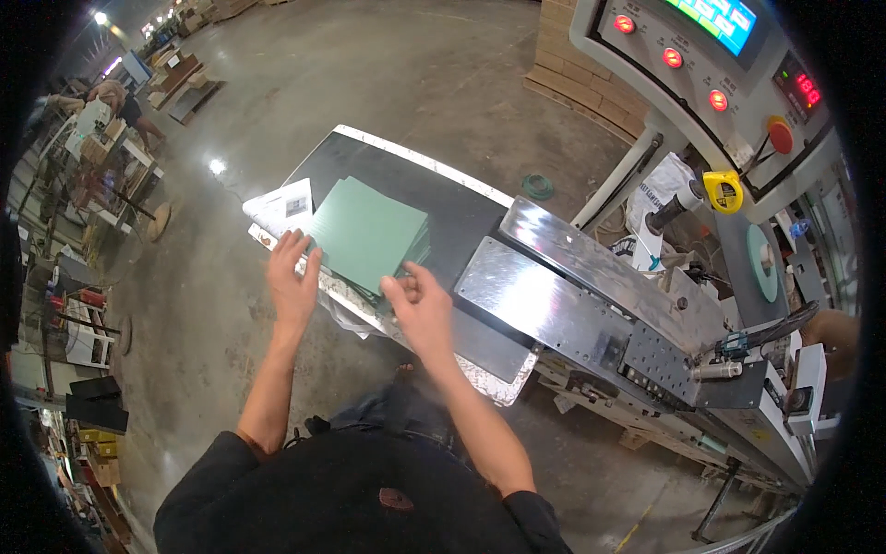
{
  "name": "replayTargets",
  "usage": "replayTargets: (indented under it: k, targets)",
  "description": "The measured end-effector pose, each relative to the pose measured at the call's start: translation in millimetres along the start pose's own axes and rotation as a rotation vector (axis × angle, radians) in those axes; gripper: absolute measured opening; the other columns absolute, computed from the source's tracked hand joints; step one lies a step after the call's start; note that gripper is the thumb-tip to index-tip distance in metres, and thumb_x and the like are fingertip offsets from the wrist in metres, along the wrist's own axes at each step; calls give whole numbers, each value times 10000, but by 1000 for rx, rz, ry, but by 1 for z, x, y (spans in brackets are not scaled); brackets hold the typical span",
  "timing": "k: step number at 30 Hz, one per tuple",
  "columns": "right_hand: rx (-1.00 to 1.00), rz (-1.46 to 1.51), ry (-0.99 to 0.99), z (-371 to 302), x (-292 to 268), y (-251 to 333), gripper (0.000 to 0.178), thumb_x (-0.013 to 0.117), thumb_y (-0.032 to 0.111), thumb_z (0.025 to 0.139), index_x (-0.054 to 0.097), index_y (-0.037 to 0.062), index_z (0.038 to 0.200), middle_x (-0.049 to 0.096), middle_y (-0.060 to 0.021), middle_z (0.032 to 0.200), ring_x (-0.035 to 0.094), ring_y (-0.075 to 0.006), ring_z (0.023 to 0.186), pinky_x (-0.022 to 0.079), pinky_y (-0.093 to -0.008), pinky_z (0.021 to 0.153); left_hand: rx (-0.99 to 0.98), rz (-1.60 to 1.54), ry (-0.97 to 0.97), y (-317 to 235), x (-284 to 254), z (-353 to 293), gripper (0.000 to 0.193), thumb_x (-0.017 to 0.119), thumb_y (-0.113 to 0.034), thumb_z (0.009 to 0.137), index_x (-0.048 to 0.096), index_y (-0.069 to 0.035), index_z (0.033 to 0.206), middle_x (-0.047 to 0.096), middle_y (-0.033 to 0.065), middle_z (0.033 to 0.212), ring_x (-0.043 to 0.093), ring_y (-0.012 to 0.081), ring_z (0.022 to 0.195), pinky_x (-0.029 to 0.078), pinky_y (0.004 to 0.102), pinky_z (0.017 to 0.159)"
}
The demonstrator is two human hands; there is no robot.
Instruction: The person repeatedly feeds rectangular green boards into a belt sander, flips them, and stacks the finished pieces. The person also briefly picks up a stack of boards from the floor and returns to the machine to continue sanding.
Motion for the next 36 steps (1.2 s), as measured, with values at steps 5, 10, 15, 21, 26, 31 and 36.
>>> replayTargets:
  k: [5,10,15,21,26,31,36]
  targets:
    - [142,33,-50,2,10,8,363,722,240,939,616,-56,1120,643,-19,765,591,-78,607,463,-216,548,-39,-27,-13,-22,-10,-22,314,734,-112,869,692,23,1150,633,214,1296,550,398,1187,434,472,1021]
    - [153,382,-126,-29,-19,7,278,682,190,970,625,-32,1128,620,-9,788,563,-68,594,397,-213,497,3,-158,59,-62,-28,-32,326,763,-55,821,704,16,1134,631,203,1295,556,378,1133,473,442,963]
    - [166,574,-408,-83,-98,-22,294,692,182,965,628,-23,1166,612,-8,873,532,-84,598,384,-219,493,181,-258,276,-131,-4,-62,375,803,-11,742,709,12,1105,609,216,1322,570,356,1045,505,421,850]
    - [178,532,-605,-110,-158,-68,344,705,166,935,608,-56,1180,613,-40,884,541,-114,637,427,-264,546,214,-509,419,-143,77,-95,397,803,3,736,696,-1,1118,595,188,1313,558,360,1040,497,428,856]
    - [136,614,-708,-93,-172,-80,284,725,147,918,640,-48,1106,654,-76,891,637,-164,717,505,-272,621,215,-468,455,-145,111,-90,382,811,-45,745,715,-24,1114,615,163,1268,572,342,1066,492,423,895]
    - [40,919,-792,-90,-158,-91,204,679,86,938,605,-5,1105,666,-111,982,701,-251,814,607,-348,726,324,-399,421,-153,130,-76,394,839,-77,720,725,-31,1095,628,150,1213,561,342,1054,491,416,893]
    - [26,657,-755,-115,-129,-67,368,660,134,962,577,-69,1257,692,-157,1043,680,-186,882,601,-313,759,382,-364,409,-137,134,-81,382,847,-104,732,729,-34,1089,633,180,1232,537,374,1134,438,466,980]
Point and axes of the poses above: each hand's wrist, its own z-axis towards the middle knuckle, its own x-axis out of the palm, y = z × x, the point moved 2 cm from there along z, towards the middle knuckle
